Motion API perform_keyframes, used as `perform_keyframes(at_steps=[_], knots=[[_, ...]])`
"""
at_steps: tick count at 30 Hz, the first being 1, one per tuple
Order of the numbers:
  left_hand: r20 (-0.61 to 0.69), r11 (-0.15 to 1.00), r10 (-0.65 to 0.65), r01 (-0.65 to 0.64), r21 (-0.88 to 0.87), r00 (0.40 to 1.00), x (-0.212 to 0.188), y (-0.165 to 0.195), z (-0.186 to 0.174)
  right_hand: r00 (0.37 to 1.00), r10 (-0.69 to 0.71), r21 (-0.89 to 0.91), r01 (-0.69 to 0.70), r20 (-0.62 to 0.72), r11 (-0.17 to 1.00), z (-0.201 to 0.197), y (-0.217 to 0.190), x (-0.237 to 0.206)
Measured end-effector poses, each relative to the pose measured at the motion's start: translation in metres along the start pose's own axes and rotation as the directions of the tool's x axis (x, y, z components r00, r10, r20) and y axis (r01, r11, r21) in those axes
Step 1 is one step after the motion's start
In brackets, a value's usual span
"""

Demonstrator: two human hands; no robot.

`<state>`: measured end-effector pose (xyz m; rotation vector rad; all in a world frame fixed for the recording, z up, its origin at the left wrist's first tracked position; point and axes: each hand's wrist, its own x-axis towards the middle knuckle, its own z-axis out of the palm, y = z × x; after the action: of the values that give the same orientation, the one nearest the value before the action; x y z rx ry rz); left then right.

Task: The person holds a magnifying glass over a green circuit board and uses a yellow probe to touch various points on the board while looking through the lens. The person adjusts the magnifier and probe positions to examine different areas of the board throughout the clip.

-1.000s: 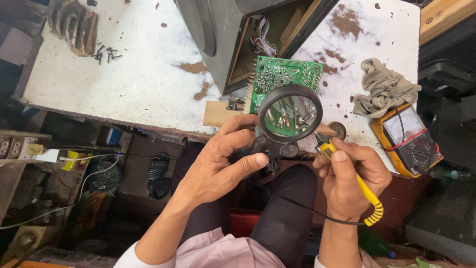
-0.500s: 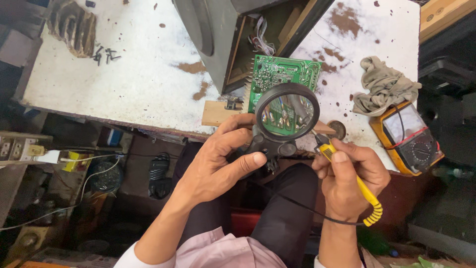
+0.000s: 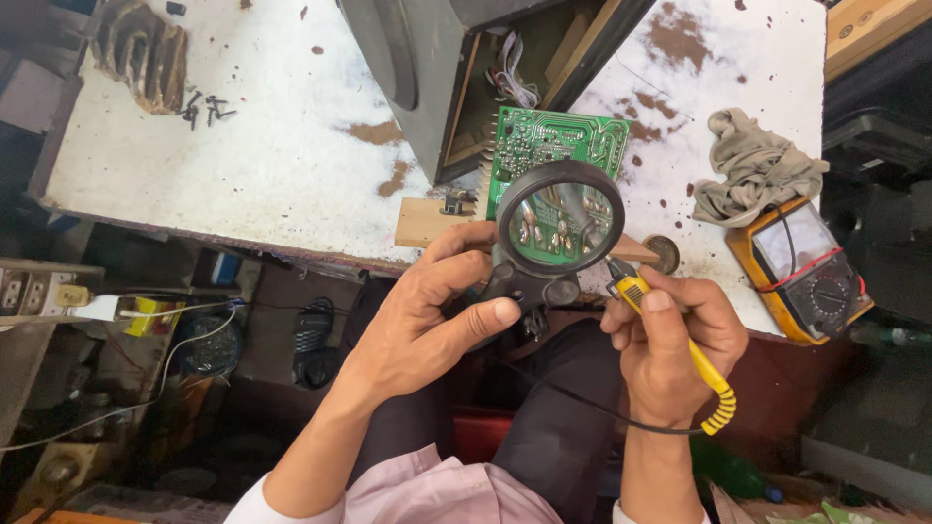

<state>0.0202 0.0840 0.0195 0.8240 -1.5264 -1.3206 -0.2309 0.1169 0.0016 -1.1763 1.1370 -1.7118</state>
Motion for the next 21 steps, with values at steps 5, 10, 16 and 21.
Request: perform_keyframes(at_steps=[5, 10, 16, 21], knots=[[-0.011, 0.999, -0.002, 0.003, 0.035, 1.000, 0.0009, -0.0015, 0.0013, 0.999, 0.041, -0.027, -0.041, -0.028, 0.999, 0.0053, -0.0011, -0.0035], [-0.009, 1.000, 0.016, -0.016, 0.025, 1.000, 0.0009, -0.0020, 0.0017, 1.000, 0.017, -0.035, -0.017, -0.011, 0.999, 0.0077, -0.0024, -0.0047], [-0.009, 0.999, 0.003, -0.003, 0.034, 1.000, 0.0018, -0.0014, 0.0018, 1.000, -0.005, -0.028, 0.005, 0.006, 1.000, 0.0068, -0.0018, -0.0038], [-0.006, 1.000, -0.023, 0.023, 0.021, 1.000, 0.0014, 0.0006, 0.0014, 1.000, 0.005, -0.027, -0.005, 0.000, 1.000, 0.0063, -0.0022, -0.0039]])
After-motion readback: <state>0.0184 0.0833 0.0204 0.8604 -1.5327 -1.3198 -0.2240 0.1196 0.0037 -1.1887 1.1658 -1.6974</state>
